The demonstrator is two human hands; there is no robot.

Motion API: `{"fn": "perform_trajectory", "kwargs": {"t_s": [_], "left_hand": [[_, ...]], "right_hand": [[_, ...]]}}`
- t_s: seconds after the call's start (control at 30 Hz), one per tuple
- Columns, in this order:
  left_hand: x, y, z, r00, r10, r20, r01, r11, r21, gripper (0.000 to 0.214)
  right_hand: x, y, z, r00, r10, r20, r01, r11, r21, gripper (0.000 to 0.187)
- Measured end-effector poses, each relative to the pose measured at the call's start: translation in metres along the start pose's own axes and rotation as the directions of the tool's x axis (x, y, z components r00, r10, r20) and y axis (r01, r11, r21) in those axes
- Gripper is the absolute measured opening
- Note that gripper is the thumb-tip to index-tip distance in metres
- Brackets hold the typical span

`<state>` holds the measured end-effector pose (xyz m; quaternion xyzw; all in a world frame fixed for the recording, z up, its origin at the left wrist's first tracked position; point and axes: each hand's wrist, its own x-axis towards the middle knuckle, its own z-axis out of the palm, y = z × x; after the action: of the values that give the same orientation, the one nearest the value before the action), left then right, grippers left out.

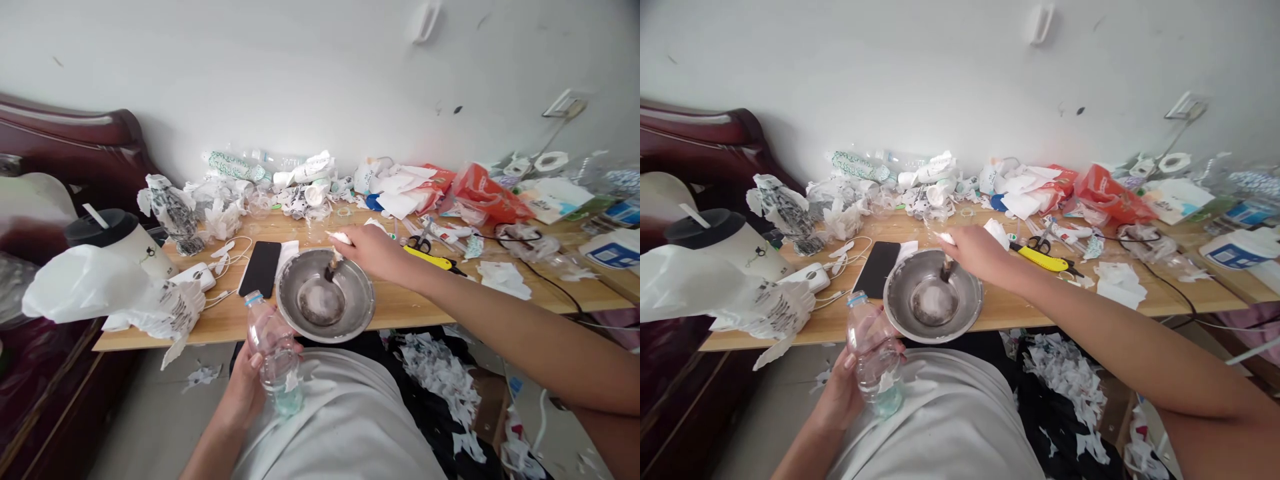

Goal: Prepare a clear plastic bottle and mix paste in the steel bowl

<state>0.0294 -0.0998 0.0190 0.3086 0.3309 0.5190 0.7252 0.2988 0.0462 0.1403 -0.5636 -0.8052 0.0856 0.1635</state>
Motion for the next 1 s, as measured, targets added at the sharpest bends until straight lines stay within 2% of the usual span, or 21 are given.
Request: {"fn": "perform_trajectory", "kwargs": {"t_s": [0.07, 0.13, 0.2, 0.23, 0.27, 0.33, 0.37, 0.43, 0.47, 0.53, 0.6, 0.63, 0.67, 0.73, 0.8, 0.87, 0.93, 1.0], "left_hand": [[-0.001, 0.0, 0.0, 1.0, 0.004, -0.005, -0.004, 1.0, -0.005, 0.087], [-0.001, 0.0, 0.001, 1.0, 0.0, 0.002, 0.0, 1.0, -0.004, 0.087], [-0.002, 0.0, 0.001, 1.0, 0.004, 0.005, -0.004, 1.0, -0.009, 0.087], [-0.002, -0.001, 0.001, 1.0, 0.01, -0.005, -0.01, 1.0, -0.017, 0.088], [-0.002, -0.001, 0.001, 1.0, 0.016, -0.021, -0.017, 1.0, -0.025, 0.088], [-0.003, -0.003, 0.0, 0.998, 0.017, -0.052, -0.019, 0.999, -0.038, 0.09], [-0.003, -0.003, -0.001, 0.998, 0.015, -0.064, -0.018, 0.999, -0.041, 0.091], [-0.003, -0.004, -0.005, 0.998, 0.014, -0.069, -0.017, 0.999, -0.034, 0.09], [-0.002, -0.004, -0.006, 0.998, 0.018, -0.061, -0.019, 0.999, -0.026, 0.089], [-0.001, -0.003, -0.009, 0.999, 0.021, -0.04, -0.022, 1.0, -0.006, 0.088], [0.0, -0.002, -0.007, 0.999, 0.02, -0.044, -0.02, 1.0, -0.001, 0.089], [-0.001, -0.001, -0.005, 0.998, 0.019, -0.059, -0.019, 1.0, -0.002, 0.089], [-0.001, 0.0, -0.003, 0.997, 0.02, -0.078, -0.02, 1.0, -0.004, 0.088], [-0.003, 0.002, 0.003, 0.994, 0.026, -0.111, -0.026, 1.0, -0.004, 0.087], [-0.004, 0.003, 0.007, 0.991, 0.031, -0.127, -0.031, 1.0, 0.001, 0.088], [-0.005, 0.003, 0.008, 0.991, 0.025, -0.133, -0.025, 1.0, 0.003, 0.09], [-0.005, 0.003, 0.006, 0.99, 0.015, -0.138, -0.014, 1.0, 0.007, 0.089], [-0.005, 0.002, 0.004, 0.99, 0.002, -0.143, -0.001, 1.0, 0.008, 0.087]], "right_hand": [[-0.001, -0.005, 0.001, 0.994, -0.063, 0.084, 0.047, 0.982, 0.183, 0.04], [-0.003, -0.006, 0.001, 0.95, -0.133, 0.284, 0.03, 0.939, 0.341, 0.043], [-0.004, -0.004, 0.001, 0.897, -0.144, 0.418, 0.007, 0.95, 0.312, 0.045], [-0.004, -0.003, 0.001, 0.9, -0.113, 0.42, 0.012, 0.972, 0.236, 0.045], [-0.004, -0.003, 0.001, 0.924, -0.069, 0.376, 0.015, 0.989, 0.145, 0.044], [-0.004, -0.005, 0.002, 0.978, 0.001, 0.209, -0.002, 1.0, 0.001, 0.039], [-0.004, -0.007, 0.002, 0.99, 0.01, 0.139, -0.008, 1.0, -0.02, 0.037], [-0.005, -0.012, 0.004, 0.996, -0.039, 0.084, 0.036, 0.998, 0.044, 0.034], [-0.005, -0.013, 0.004, 0.991, -0.089, 0.104, 0.077, 0.99, 0.117, 0.035], [-0.005, -0.013, 0.002, 0.947, -0.202, 0.249, 0.132, 0.953, 0.273, 0.037], [-0.004, -0.01, -0.002, 0.894, -0.218, 0.39, 0.109, 0.953, 0.282, 0.037], [-0.004, -0.009, -0.004, 0.897, -0.174, 0.405, 0.086, 0.97, 0.227, 0.036], [-0.003, -0.007, -0.006, 0.922, -0.117, 0.369, 0.061, 0.985, 0.16, 0.034], [-0.002, -0.007, -0.006, 0.976, -0.038, 0.216, 0.021, 0.997, 0.078, 0.032], [-0.002, -0.007, -0.004, 0.988, -0.058, 0.142, 0.044, 0.994, 0.1, 0.032], [-0.003, -0.007, 0.0, 0.961, -0.145, 0.235, 0.101, 0.977, 0.19, 0.036], [-0.005, -0.005, 0.003, 0.925, -0.182, 0.334, 0.106, 0.967, 0.233, 0.04], [-0.007, -0.002, 0.005, 0.946, -0.121, 0.302, 0.066, 0.98, 0.187, 0.041]]}}
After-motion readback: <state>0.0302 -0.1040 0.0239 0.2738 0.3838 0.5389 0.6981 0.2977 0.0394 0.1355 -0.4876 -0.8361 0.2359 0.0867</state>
